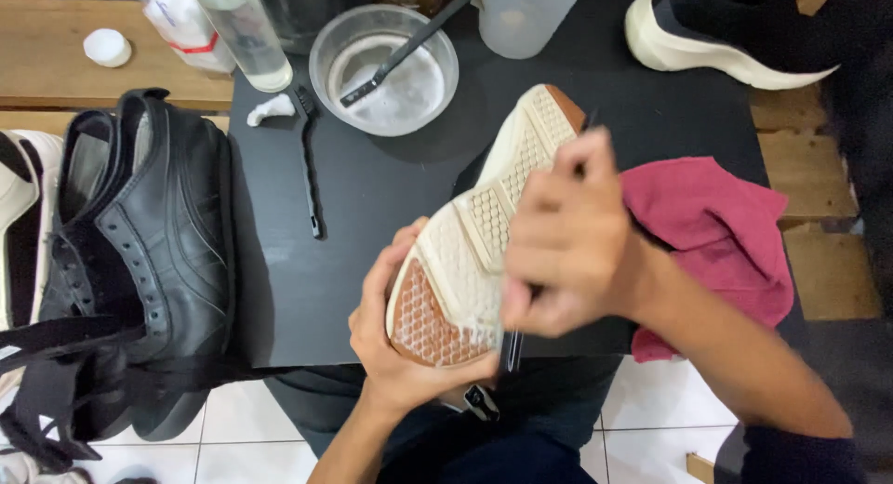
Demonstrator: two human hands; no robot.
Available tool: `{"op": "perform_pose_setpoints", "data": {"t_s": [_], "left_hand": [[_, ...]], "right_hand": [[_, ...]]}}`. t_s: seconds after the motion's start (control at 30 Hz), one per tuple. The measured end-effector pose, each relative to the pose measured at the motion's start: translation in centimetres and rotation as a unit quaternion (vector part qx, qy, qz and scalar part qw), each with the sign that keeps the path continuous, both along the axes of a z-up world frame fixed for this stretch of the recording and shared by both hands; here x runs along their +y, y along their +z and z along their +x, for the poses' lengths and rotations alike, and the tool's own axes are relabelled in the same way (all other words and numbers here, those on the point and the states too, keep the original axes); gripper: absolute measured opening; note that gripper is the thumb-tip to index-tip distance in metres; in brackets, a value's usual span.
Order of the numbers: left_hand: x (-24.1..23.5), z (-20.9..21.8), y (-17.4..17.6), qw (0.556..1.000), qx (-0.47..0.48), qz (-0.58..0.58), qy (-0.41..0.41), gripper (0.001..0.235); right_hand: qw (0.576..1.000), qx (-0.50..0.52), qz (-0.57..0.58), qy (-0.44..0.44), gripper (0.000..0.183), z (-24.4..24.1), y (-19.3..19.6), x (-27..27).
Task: The person scrubs the sole of a white sneaker using a small black brush. They hold the shoe in their left hand and apply cleaning solution from a nearby bowl to the brush, working on the textured bottom of the shoe.
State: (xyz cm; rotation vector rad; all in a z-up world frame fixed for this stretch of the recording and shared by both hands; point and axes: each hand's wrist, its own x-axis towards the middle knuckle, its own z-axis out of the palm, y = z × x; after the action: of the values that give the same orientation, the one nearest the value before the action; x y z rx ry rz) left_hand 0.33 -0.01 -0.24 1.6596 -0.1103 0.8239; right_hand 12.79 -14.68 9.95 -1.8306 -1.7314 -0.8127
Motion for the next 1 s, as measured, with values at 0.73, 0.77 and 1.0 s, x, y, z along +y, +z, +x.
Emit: {"op": "perform_pose_setpoints", "data": {"t_s": [0.73, 0.77, 1.0], "left_hand": [[0.5, -0.4, -0.1, 0.999, 0.019, 0.020, 0.015, 0.111], [0.4, -0.6, -0.3, 1.000, 0.022, 0.011, 0.018, 0.113], [0.7, -1.3, -0.6, 0.999, 0.041, 0.012, 0.022, 0.116]], "right_hand": [[1.000, -0.024, 0.008, -0.009, 0.019, 1.0, -0.1, -0.8], [0.999, -0.036, 0.013, -0.012, 0.019, 1.7, -0.4, -1.0], [0.999, -0.012, -0.004, -0.030, 0.020, 1.1, -0.5, -1.5]]}}
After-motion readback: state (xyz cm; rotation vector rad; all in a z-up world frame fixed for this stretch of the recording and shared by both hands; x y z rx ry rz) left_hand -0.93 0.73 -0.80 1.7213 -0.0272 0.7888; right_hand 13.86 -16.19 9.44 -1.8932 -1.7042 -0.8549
